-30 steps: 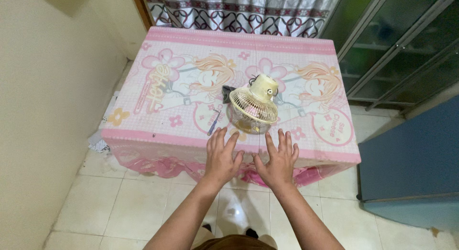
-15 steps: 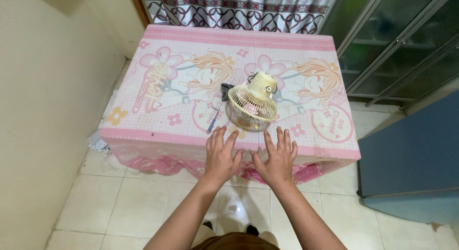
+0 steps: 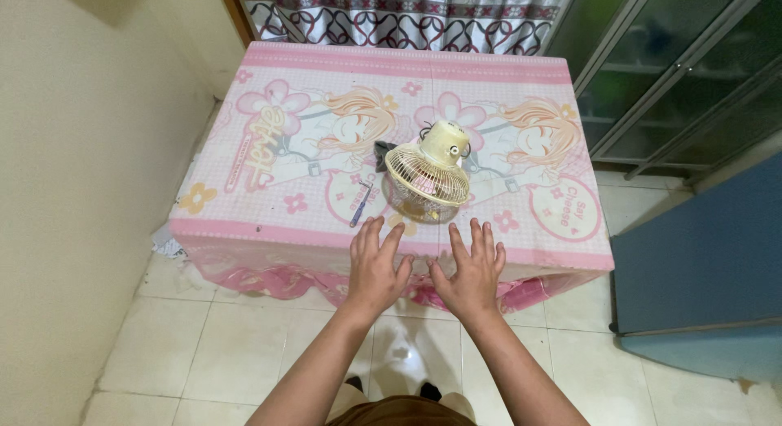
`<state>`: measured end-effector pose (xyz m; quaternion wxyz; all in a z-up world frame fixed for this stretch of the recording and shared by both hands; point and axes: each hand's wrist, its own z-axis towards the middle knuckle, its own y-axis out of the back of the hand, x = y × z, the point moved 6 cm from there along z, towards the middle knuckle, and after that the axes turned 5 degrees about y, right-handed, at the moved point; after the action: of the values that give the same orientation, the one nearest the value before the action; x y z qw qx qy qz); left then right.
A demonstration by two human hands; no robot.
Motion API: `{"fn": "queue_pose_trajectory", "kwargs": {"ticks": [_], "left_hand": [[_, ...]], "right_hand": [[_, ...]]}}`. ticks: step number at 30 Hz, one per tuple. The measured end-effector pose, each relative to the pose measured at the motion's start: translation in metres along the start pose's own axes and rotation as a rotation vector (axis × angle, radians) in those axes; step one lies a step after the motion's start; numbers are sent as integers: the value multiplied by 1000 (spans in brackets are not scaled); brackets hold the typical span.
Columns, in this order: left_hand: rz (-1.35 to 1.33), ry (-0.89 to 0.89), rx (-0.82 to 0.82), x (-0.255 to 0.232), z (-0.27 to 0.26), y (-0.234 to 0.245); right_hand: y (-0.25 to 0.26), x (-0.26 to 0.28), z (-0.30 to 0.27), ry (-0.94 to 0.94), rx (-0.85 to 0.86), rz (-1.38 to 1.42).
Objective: The person disassembles a small electric fan on a table. They remove the front grille, unscrew the back cover, and detach the base, leaving the components separated on the table.
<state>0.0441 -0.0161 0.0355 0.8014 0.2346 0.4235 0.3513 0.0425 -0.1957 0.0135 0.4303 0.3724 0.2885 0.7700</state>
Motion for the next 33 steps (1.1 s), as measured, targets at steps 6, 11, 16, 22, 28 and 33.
{"fn": "queue_pose_trajectory", "kwargs": {"ticks": [6, 11, 16, 22, 28, 33], "left_hand": [[-3, 4, -11, -7, -3, -4], [11, 4, -17, -16, -6, -10], [9, 14, -35, -27, -7, -14], [25, 20, -42, -34, -12, -16], [50, 47, -13, -36, -14, -19], [63, 41, -20, -41, -17, -21]], "right_hand": [[0, -8, -2, -24, 17, 6], [7, -14, -5, -6, 7, 45], [14, -18, -4, 21, 11, 48], [16, -23, -7, 29, 34, 55], [14, -28, -11, 12, 78, 25], [18, -32, -16, 26, 89, 33]]}}
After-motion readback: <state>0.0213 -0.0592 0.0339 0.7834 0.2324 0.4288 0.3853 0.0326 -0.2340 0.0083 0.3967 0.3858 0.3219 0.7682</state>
